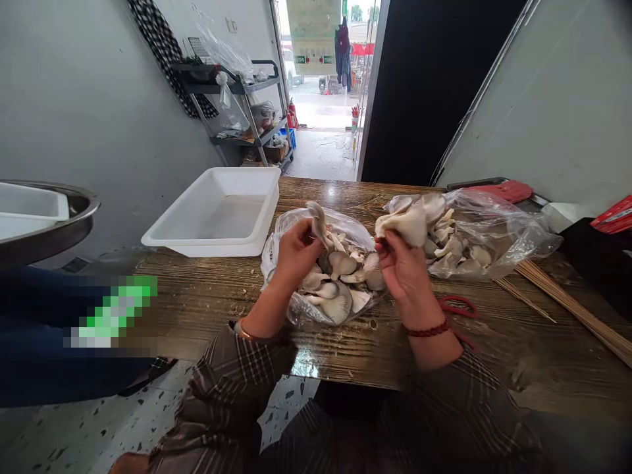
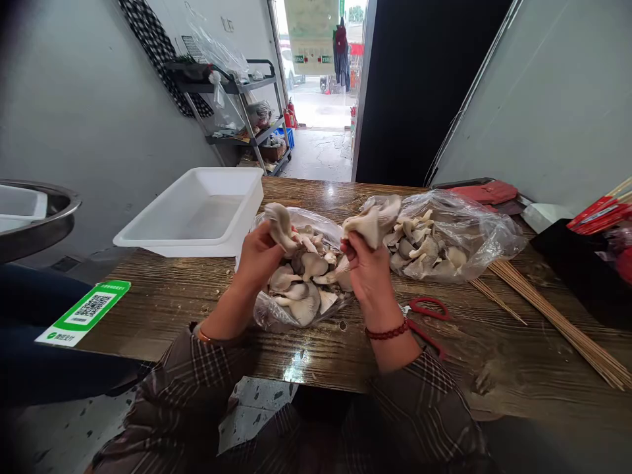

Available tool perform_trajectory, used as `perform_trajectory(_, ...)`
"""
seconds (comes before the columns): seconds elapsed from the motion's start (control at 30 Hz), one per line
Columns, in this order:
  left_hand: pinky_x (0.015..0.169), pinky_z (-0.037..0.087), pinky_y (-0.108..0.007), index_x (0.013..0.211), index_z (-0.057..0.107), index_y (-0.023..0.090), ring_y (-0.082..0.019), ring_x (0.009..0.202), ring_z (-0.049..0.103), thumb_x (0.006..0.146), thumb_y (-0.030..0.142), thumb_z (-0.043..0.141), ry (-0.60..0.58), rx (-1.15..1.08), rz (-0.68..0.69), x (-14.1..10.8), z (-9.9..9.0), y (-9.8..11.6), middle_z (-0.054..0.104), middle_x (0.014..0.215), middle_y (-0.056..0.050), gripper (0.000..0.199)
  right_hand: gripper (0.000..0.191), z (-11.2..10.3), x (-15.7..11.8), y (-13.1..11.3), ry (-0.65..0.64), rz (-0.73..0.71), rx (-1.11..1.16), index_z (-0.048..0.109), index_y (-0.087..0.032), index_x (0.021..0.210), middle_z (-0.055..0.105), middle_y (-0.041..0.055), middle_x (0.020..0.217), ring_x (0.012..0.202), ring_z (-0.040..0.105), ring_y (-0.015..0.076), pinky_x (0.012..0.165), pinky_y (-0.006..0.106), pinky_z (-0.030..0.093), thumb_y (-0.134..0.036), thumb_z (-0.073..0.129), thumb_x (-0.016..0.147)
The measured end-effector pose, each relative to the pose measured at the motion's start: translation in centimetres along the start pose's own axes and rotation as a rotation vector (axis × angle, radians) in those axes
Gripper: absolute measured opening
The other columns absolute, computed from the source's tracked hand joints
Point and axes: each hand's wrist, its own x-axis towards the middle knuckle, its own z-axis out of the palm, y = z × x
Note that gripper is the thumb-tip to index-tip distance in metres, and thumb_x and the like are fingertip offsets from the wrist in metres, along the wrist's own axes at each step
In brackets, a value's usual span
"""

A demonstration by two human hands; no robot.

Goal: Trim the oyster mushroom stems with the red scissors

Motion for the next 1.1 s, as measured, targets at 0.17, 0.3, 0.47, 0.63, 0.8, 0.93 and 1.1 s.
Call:
perform_trajectory(0.17, 0.088, 0.049, -0.039, 0.106, 0.071, 0.018, -0.024, 0.089, 0.062, 0.078, 0.015, 0.062, -0.023, 0.686, 0.183, 0.5, -0.8, -0.8, 0.071, 0.094, -0.007, 0.030, 0.038, 0.1, -0.3, 0.9, -0.129, -0.089, -0.342, 0.068, -0.020, 0.088, 0.073, -0.0026, 0.084, 0.074, 0.062, 0.0132, 0.065, 0.027, 0.052, -0.028, 0.089, 0.057)
perform_trajectory(0.3, 0.092, 0.046, -0.044, 0.107, 0.070, 0.018, -0.029, 0.093, 0.059, 0.080, 0.016, 0.064, 0.038, 0.872, 0.186, 0.6, -1.0, -1.1, 0.069, 0.093, -0.010, 0.027, 0.030, -0.3, -0.2, 1.1, -0.173, -0.149, -0.474, 0.068, -0.019, 0.085, 0.071, -0.0029, 0.081, 0.071, 0.059, 0.0126, 0.064, 0.025, 0.047, -0.027, 0.085, 0.062)
perform_trajectory(0.47, 0.089, 0.046, -0.038, 0.097, 0.071, 0.020, -0.023, 0.090, 0.058, 0.079, 0.019, 0.067, 0.023, 0.602, 0.233, 0.2, -0.4, -0.2, 0.066, 0.095, -0.007, 0.018, 0.029, -0.8, 0.0, 1.3, -0.176, -0.157, -0.568, 0.070, -0.020, 0.085, 0.068, -0.0034, 0.073, 0.063, 0.055, 0.0113, 0.060, 0.023, 0.043, -0.038, 0.084, 0.068)
perform_trajectory(0.63, 0.076, 0.047, -0.028, 0.114, 0.069, 0.018, -0.017, 0.080, 0.059, 0.072, 0.023, 0.077, -0.160, 0.186, 0.126, -0.5, 0.7, 0.3, 0.068, 0.089, -0.003, 0.043, 0.034, -0.7, -0.5, 1.8, -0.164, -0.151, -0.592, 0.069, -0.019, 0.086, 0.066, -0.0034, 0.072, 0.061, 0.052, 0.0108, 0.057, 0.023, 0.042, -0.047, 0.083, 0.072)
perform_trajectory(0.8, 0.071, 0.048, -0.026, 0.110, 0.067, 0.015, -0.016, 0.076, 0.061, 0.067, 0.026, 0.083, -0.171, -0.052, -0.001, -1.0, 1.3, 0.2, 0.070, 0.086, -0.003, 0.047, 0.030, -1.0, -0.7, 2.5, -0.215, -0.149, -0.582, 0.068, -0.020, 0.089, 0.068, -0.0036, 0.075, 0.066, 0.057, 0.0124, 0.060, 0.024, 0.047, -0.041, 0.083, 0.073)
perform_trajectory(0.93, 0.066, 0.045, -0.024, 0.077, 0.068, 0.014, -0.014, 0.071, 0.056, 0.067, 0.029, 0.083, -0.150, 0.003, -0.016, -1.4, 1.7, 0.7, 0.067, 0.075, -0.001, 0.023, 0.028, -0.9, -0.9, 2.7, -0.249, -0.131, -0.542, 0.070, -0.022, 0.092, 0.068, -0.0039, 0.073, 0.067, 0.059, 0.0142, 0.060, 0.024, 0.049, -0.035, 0.083, 0.071)
perform_trajectory(1.1, 0.066, 0.046, -0.025, 0.074, 0.070, 0.014, -0.015, 0.071, 0.057, 0.063, 0.028, 0.086, -0.079, 0.027, -0.042, -1.8, 1.9, 1.2, 0.068, 0.075, -0.001, 0.024, 0.029, 0.2, -1.8, 2.3, -0.238, -0.040, -0.358, 0.071, -0.023, 0.091, 0.074, -0.0028, 0.080, 0.069, 0.064, 0.0147, 0.063, 0.026, 0.055, -0.036, 0.085, 0.069)
